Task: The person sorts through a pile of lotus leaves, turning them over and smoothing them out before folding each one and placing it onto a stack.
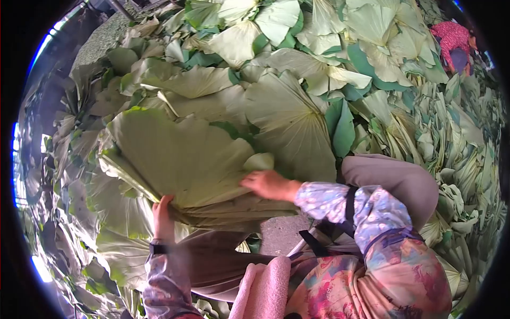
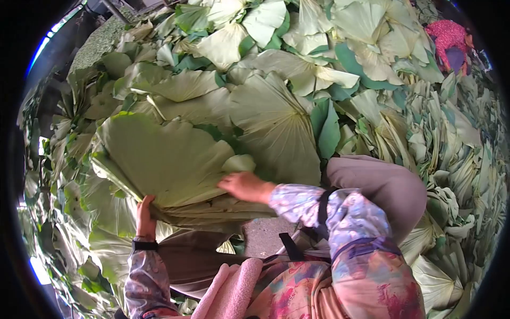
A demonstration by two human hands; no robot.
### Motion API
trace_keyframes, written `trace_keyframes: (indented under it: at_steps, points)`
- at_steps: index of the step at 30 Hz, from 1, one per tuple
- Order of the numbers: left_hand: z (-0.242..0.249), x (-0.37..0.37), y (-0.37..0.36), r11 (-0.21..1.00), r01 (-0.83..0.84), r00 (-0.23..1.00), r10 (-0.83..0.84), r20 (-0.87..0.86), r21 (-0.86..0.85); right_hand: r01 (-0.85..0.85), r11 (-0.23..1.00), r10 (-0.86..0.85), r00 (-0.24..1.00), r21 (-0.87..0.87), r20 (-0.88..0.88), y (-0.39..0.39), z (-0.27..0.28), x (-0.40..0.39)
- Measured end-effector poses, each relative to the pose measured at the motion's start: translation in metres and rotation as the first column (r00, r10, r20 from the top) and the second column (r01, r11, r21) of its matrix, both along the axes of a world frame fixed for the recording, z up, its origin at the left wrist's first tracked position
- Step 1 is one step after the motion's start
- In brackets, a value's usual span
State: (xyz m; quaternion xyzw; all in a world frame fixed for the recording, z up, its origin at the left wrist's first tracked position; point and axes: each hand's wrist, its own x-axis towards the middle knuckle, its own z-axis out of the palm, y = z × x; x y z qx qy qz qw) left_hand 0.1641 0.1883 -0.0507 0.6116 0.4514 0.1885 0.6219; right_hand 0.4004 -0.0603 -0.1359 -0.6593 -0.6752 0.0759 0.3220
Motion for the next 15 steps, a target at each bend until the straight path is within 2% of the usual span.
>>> trace_keyframes:
  at_steps: [1,2,3,4,5,6,7,8,9,10,12,15]
  points:
    - [-0.002,0.003,0.000,0.996,-0.085,0.996,0.084,-0.031,-0.034,-0.008,0.989,0.008,1.000,0.149,0.000,-0.016,-0.025,0.023]
    - [0.001,0.008,-0.002,0.983,-0.172,0.984,0.168,-0.067,-0.062,-0.025,1.000,0.024,0.999,0.011,0.031,-0.033,-0.026,0.048]
    - [0.007,0.014,-0.004,0.970,-0.232,0.968,0.224,-0.114,-0.069,0.112,0.991,-0.116,0.992,-0.070,-0.051,-0.044,-0.052,0.069]
    - [0.016,0.018,-0.010,0.978,-0.206,0.975,0.202,-0.096,-0.034,0.265,0.942,-0.314,0.910,-0.205,-0.269,-0.058,-0.086,0.090]
    - [0.025,0.023,-0.016,0.983,-0.181,0.980,0.181,-0.078,0.001,0.398,0.830,-0.446,0.894,-0.391,-0.038,-0.071,-0.099,0.118]
    - [0.029,0.029,-0.014,0.956,-0.271,0.961,0.262,-0.091,-0.109,0.588,0.619,-0.691,0.723,-0.521,-0.005,-0.078,-0.115,0.145]
    - [0.021,0.026,-0.007,0.960,-0.257,0.966,0.254,-0.037,-0.111,0.703,0.593,-0.791,0.599,-0.391,-0.124,-0.091,-0.126,0.170]
    - [0.024,0.029,-0.008,0.956,-0.271,0.962,0.265,-0.059,-0.112,0.832,0.508,-0.856,0.516,-0.224,-0.023,-0.095,-0.129,0.188]
    - [0.029,0.033,-0.013,0.952,-0.284,0.958,0.276,-0.082,-0.113,0.845,0.533,-0.846,0.532,-0.037,-0.044,-0.101,-0.145,0.208]
    - [0.032,0.035,-0.015,0.948,-0.296,0.953,0.285,-0.105,-0.114,0.869,0.459,-0.888,0.445,-0.184,-0.113,-0.101,-0.155,0.221]
    - [0.026,0.034,-0.010,0.953,-0.277,0.960,0.268,-0.084,-0.125,0.899,0.329,-0.944,0.311,-0.291,-0.107,-0.091,-0.158,0.234]
    - [0.024,0.036,-0.006,0.961,-0.247,0.969,0.244,-0.044,-0.120,0.848,0.216,-0.954,0.289,-0.484,0.082,-0.071,-0.140,0.235]
